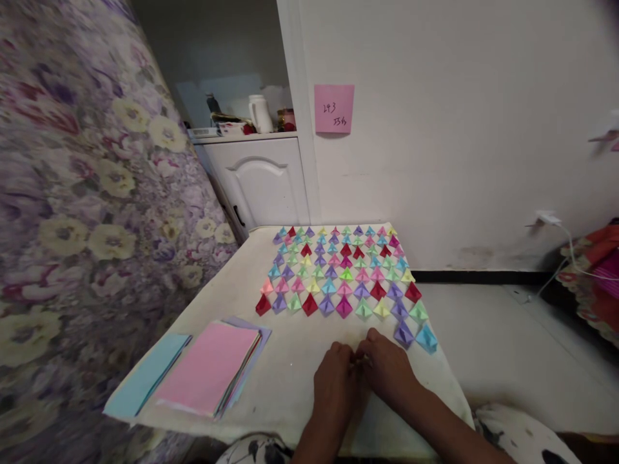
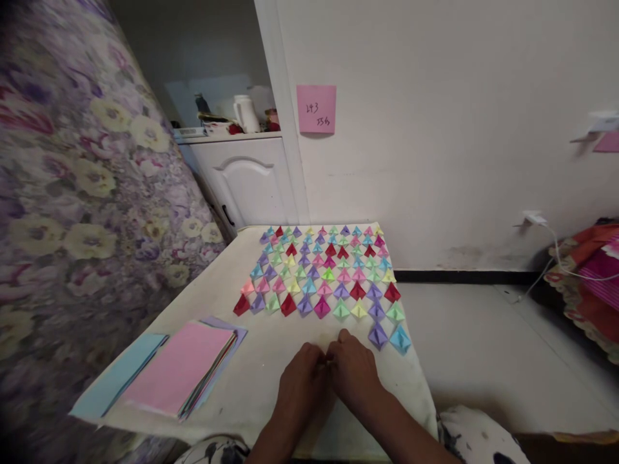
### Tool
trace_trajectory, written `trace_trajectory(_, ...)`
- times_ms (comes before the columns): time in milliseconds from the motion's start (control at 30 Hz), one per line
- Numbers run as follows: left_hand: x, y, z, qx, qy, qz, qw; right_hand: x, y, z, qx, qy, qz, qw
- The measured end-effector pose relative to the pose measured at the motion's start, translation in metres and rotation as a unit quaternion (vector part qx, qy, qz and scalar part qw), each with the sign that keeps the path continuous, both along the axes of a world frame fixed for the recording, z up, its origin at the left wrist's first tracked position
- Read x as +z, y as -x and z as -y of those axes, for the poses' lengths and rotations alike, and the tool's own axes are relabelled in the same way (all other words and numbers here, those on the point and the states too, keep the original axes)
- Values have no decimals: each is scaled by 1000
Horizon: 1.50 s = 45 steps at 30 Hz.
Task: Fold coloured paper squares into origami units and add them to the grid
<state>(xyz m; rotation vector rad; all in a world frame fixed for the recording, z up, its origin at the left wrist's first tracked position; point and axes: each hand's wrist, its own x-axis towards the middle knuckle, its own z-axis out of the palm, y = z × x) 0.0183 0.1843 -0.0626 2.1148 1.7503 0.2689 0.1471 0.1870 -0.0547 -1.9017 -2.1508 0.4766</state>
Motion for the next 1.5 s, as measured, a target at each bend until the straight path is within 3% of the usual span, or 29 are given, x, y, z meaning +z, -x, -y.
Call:
trace_trajectory(300, 3, 5, -1, -10, 8, 23, 1000, -4, 6, 0, -3, -26, 38, 999)
trace_trajectory(700, 7, 5, -1, 4, 17, 19, 1000, 3, 5, -2, 72, -63, 54, 994)
trace_trajectory(1033, 21, 2, -1, 9, 62, -14, 998, 1, 9, -2, 105, -80, 19, 991)
trace_trajectory(1200, 16, 5, -1, 11, 56, -21, 998, -1, 9, 0, 85, -77, 27, 993)
trace_trajectory(1500, 15, 13, -1, 10, 33, -14, 999, 6, -18, -5, 58, -14, -113, 992)
